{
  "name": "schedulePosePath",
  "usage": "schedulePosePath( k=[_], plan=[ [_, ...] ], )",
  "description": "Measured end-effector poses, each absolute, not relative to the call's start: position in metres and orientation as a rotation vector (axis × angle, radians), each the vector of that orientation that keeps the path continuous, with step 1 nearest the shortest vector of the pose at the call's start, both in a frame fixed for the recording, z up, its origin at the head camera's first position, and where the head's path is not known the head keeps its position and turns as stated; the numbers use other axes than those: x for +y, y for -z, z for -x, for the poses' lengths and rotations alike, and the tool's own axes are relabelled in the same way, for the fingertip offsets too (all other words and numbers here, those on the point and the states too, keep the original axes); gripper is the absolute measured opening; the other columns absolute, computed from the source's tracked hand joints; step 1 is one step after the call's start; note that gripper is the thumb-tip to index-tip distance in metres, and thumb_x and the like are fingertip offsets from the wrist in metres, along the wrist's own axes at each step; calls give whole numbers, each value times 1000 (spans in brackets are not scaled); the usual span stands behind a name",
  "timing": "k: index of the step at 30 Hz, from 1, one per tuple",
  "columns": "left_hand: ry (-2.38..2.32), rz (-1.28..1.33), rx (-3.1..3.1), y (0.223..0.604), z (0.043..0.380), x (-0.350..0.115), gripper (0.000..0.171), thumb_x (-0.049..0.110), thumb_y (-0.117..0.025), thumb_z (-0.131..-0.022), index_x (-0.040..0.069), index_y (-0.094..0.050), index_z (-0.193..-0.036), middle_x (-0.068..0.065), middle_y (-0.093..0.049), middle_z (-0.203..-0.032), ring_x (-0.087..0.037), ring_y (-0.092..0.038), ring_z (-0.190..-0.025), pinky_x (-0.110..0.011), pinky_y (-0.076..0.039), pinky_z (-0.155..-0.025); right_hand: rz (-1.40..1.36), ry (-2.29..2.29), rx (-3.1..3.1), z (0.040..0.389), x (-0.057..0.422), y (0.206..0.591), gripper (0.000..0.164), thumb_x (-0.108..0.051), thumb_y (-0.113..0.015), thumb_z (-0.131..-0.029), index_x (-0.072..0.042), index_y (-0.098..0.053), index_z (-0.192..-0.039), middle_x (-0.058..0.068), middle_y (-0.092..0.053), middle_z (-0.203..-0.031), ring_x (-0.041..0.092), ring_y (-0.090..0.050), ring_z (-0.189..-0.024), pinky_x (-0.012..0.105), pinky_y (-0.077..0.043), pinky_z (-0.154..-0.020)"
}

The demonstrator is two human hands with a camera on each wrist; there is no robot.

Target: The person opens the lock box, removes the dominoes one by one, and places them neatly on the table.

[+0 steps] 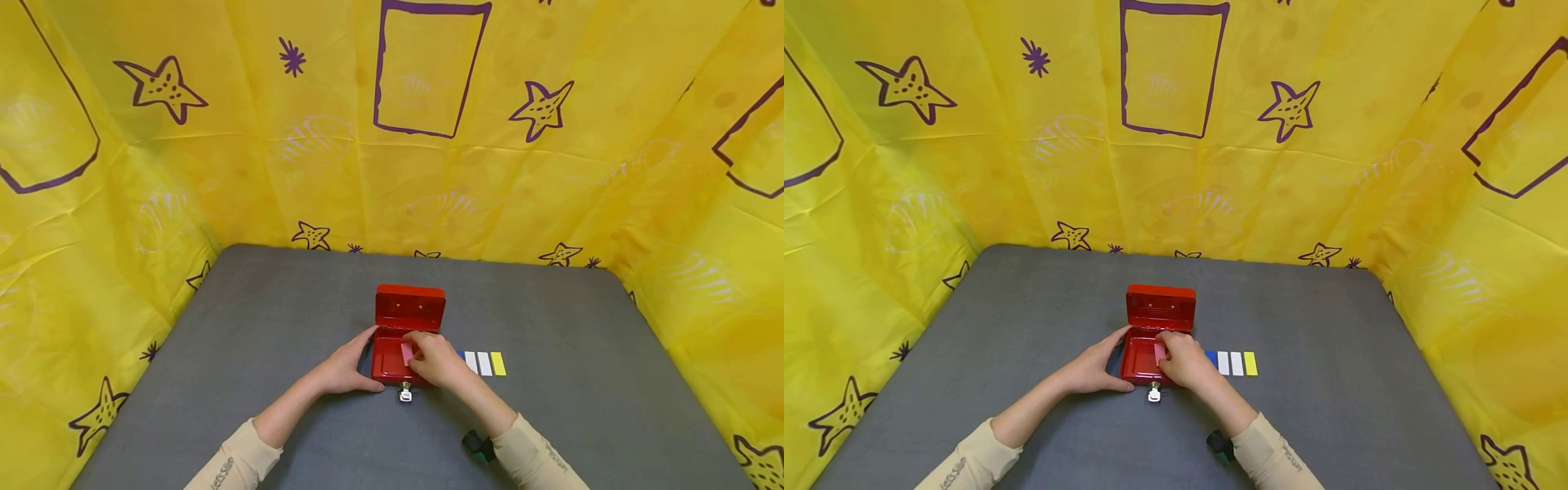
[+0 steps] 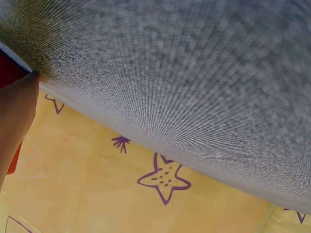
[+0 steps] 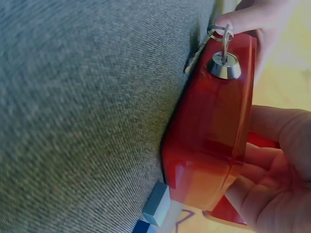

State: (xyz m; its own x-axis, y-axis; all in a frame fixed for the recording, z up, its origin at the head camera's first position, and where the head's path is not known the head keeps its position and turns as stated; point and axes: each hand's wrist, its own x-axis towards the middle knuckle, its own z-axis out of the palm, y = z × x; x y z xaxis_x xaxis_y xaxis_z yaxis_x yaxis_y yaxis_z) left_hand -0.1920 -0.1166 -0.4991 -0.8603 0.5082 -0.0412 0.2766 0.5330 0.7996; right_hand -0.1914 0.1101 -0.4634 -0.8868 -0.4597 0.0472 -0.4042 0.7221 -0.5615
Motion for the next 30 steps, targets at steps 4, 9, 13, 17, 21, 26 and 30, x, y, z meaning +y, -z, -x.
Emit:
schedulePosePath(
  k=[4, 9, 13, 17, 21, 26, 30],
  plan=[
    [-1232, -673, 2514, 500, 193, -117, 104, 27, -88, -70, 6, -26, -152, -13, -39, -149, -31, -39, -134, -54, -32, -109, 743, 912, 2802, 193, 109, 466, 35, -4, -71, -83, 1, -65, -117, 12, -68, -97, 20, -63, -78, 34, -56, -70],
    [-1229, -686, 2522, 499, 192, -117, 105, 26, -88, -69, 4, -27, -151, -14, -40, -149, -32, -39, -134, -53, -32, -109, 746, 938, 2789, 194, 106, 468, 35, -4, -70, -84, 0, -65, -118, 10, -68, -97, 18, -62, -77, 31, -55, -69],
    [-1220, -685, 2525, 499, 192, -117, 105, 26, -88, -70, 4, -26, -152, -15, -39, -149, -32, -39, -134, -54, -32, -109, 733, 964, 2776, 194, 104, 471, 37, -4, -71, -84, 0, -64, -119, 9, -67, -98, 17, -59, -77, 30, -54, -69],
    [-1211, -671, 2521, 499, 192, -117, 105, 27, -87, -70, 5, -26, -152, -14, -39, -150, -32, -38, -135, -55, -31, -109, 739, 998, 2765, 196, 102, 474, 37, -4, -72, -83, -1, -64, -119, 10, -67, -101, 16, -61, -77, 29, -54, -70],
    [-1209, -663, 2519, 499, 192, -117, 105, 28, -87, -71, 5, -25, -152, -15, -38, -150, -33, -38, -136, -56, -31, -109, 766, 1029, 2751, 198, 100, 477, 39, -3, -72, -81, 0, -64, -119, 11, -66, -103, 15, -61, -77, 27, -54, -70],
    [-1203, -653, 2521, 500, 192, -117, 105, 29, -87, -71, 6, -25, -152, -14, -37, -151, -33, -37, -136, -56, -31, -109, 780, 1050, 2718, 200, 97, 478, 41, -3, -73, -80, -1, -64, -120, 10, -65, -104, 14, -60, -76, 24, -52, -69],
    [-1207, -656, 2515, 501, 192, -118, 105, 29, -87, -71, 7, -25, -153, -14, -37, -151, -33, -37, -136, -57, -32, -108, 773, 1057, 2707, 199, 95, 479, 44, -4, -75, -79, -1, -63, -121, 10, -64, -102, 15, -58, -76, 24, -52, -68]
  ],
)
